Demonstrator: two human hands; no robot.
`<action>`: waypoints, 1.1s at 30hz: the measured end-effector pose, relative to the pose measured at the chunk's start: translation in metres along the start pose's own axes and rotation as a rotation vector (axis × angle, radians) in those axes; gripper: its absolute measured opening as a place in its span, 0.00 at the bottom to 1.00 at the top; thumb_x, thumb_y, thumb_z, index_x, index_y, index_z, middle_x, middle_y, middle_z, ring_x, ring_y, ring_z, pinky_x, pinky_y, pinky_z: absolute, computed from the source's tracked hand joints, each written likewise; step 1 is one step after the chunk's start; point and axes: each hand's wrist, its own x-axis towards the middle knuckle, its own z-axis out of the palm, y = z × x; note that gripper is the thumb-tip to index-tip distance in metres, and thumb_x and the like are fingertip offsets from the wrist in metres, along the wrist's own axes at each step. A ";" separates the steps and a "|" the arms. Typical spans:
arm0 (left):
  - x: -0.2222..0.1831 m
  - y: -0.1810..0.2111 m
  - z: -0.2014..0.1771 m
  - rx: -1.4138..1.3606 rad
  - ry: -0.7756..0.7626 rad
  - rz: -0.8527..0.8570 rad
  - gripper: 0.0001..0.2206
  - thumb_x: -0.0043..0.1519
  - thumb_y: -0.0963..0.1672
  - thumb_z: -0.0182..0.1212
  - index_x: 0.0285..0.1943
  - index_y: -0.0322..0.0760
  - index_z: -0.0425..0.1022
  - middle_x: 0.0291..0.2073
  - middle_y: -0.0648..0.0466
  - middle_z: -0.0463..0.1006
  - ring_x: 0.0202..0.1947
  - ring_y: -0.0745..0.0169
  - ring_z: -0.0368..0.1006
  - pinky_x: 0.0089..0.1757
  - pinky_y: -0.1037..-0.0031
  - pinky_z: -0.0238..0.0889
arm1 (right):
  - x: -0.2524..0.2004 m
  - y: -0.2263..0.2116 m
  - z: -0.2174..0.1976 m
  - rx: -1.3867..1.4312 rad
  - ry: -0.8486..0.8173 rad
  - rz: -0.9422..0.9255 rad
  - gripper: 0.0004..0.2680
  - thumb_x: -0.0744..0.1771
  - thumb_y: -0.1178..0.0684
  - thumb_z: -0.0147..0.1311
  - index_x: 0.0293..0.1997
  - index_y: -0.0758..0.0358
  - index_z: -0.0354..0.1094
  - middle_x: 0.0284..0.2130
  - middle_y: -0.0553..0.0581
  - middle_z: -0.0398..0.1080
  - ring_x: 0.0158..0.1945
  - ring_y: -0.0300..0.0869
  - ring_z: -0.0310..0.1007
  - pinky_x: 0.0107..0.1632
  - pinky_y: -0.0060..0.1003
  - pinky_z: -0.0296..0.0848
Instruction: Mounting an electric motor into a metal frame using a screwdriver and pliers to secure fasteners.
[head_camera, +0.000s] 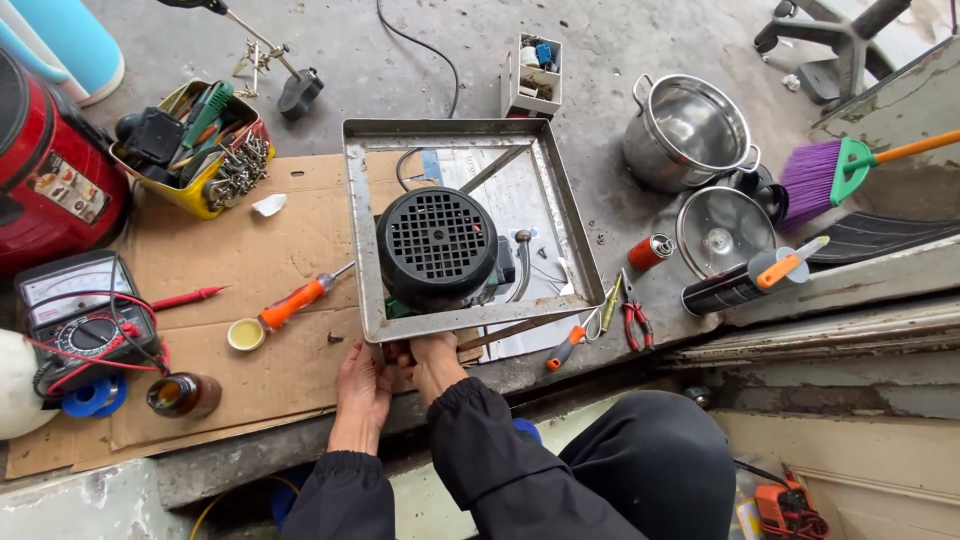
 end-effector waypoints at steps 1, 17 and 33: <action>0.005 -0.002 -0.001 0.011 -0.008 0.001 0.07 0.61 0.38 0.70 0.41 0.44 0.80 0.32 0.43 0.86 0.29 0.50 0.85 0.34 0.62 0.84 | 0.000 -0.003 -0.003 -0.225 -0.057 -0.004 0.18 0.77 0.49 0.28 0.35 0.53 0.68 0.17 0.39 0.71 0.15 0.32 0.68 0.37 0.28 0.79; 0.023 -0.009 -0.016 0.085 0.017 -0.085 0.16 0.63 0.46 0.79 0.57 0.47 0.81 0.35 0.46 0.83 0.27 0.51 0.83 0.33 0.65 0.84 | 0.004 0.026 0.040 0.706 0.283 -0.088 0.13 0.73 0.54 0.37 0.49 0.79 0.63 0.18 0.66 0.67 0.12 0.45 0.65 0.12 0.41 0.58; 0.027 -0.020 -0.008 0.027 0.026 0.008 0.12 0.62 0.45 0.81 0.50 0.38 0.86 0.29 0.50 0.82 0.28 0.57 0.82 0.33 0.69 0.80 | -0.045 0.035 0.028 0.235 0.260 -0.604 0.17 0.64 0.52 0.42 0.19 0.68 0.80 0.07 0.66 0.63 0.10 0.47 0.56 0.17 0.39 0.56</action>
